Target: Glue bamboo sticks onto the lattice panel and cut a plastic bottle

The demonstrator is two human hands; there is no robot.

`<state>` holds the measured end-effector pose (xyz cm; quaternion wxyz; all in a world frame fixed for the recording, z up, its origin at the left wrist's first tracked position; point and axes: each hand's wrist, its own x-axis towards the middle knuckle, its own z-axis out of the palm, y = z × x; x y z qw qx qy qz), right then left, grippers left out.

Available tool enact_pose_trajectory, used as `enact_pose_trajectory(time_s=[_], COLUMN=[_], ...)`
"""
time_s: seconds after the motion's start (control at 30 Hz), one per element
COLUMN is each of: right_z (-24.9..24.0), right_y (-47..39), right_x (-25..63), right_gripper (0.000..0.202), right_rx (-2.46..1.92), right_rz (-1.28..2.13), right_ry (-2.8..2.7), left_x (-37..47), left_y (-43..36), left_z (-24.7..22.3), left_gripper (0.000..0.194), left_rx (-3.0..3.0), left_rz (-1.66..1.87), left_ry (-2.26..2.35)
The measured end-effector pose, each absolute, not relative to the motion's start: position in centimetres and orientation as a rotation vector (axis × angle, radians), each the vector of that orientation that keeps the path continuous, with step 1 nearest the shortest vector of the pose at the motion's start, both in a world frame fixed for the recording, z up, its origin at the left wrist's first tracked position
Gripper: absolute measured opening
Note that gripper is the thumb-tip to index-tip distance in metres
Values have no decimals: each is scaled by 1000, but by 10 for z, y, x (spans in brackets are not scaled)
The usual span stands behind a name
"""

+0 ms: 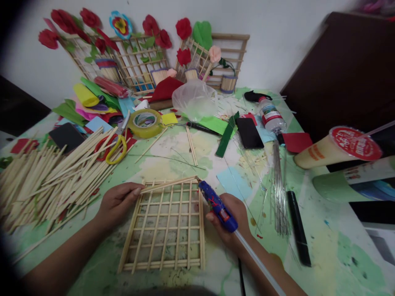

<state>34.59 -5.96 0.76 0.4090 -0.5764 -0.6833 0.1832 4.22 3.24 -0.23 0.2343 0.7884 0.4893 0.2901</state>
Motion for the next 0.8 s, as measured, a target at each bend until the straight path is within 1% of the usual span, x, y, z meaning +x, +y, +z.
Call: enact_pose_trajectory(time_s=[0.37, 0.63, 0.8], right_z=[0, 2, 0], right_y=[-60, -60, -59], right_x=[349, 349, 349], right_gripper=[31, 28, 30], right_rx=[-1435, -1456, -1502], right_rz=[359, 387, 403], right_ry=[-1749, -1740, -1725], left_x=[41, 43, 42], left_y=[34, 32, 33], left_z=[-4, -3, -3], left_gripper=[27, 27, 27], left_rx=[2212, 2180, 2179], left_rz=[795, 790, 787], left_ry=[1335, 1355, 1367])
